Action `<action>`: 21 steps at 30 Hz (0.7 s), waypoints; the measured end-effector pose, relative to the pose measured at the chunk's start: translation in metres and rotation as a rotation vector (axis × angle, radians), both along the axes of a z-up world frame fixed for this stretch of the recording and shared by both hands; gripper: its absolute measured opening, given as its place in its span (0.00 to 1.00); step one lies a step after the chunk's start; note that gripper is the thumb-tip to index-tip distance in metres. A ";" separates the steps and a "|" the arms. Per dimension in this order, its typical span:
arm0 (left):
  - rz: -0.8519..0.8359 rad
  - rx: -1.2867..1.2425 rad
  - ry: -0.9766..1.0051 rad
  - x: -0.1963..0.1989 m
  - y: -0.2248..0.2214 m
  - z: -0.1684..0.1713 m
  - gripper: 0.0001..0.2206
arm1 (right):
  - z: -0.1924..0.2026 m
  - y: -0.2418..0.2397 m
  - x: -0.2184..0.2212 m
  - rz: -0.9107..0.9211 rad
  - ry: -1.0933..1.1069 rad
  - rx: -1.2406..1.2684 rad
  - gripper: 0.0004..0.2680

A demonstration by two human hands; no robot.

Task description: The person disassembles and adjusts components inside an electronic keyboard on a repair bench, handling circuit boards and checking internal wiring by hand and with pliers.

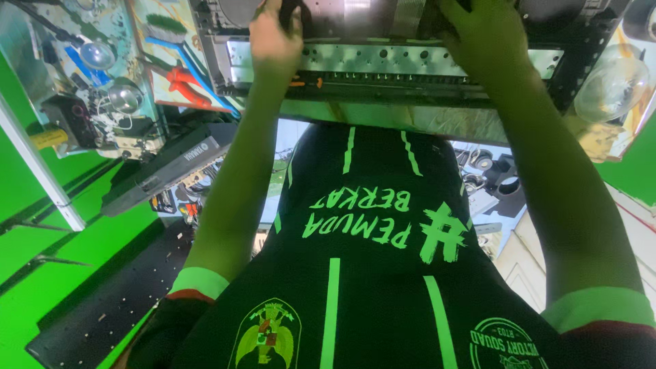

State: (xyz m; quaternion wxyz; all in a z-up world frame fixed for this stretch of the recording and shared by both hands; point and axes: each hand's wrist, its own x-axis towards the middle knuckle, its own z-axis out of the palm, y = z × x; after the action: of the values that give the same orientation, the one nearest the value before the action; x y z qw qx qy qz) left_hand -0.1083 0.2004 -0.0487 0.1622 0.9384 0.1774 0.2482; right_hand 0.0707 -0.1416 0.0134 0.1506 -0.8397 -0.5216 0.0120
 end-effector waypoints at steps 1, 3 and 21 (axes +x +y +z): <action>0.025 -0.044 0.054 0.000 -0.001 0.002 0.14 | 0.001 0.001 0.000 0.008 -0.037 -0.001 0.18; 0.073 -0.136 0.164 -0.001 -0.004 0.007 0.13 | 0.003 -0.004 0.002 0.039 0.115 0.029 0.14; 0.029 -0.273 0.391 -0.007 -0.015 -0.002 0.12 | -0.049 -0.038 0.001 0.056 -0.159 -0.053 0.07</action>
State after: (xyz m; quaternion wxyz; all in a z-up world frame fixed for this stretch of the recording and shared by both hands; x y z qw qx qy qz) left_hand -0.1156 0.1851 -0.0503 0.2466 0.9353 0.2510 0.0376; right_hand 0.0721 -0.1798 -0.0358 0.0861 -0.8267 -0.5548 -0.0365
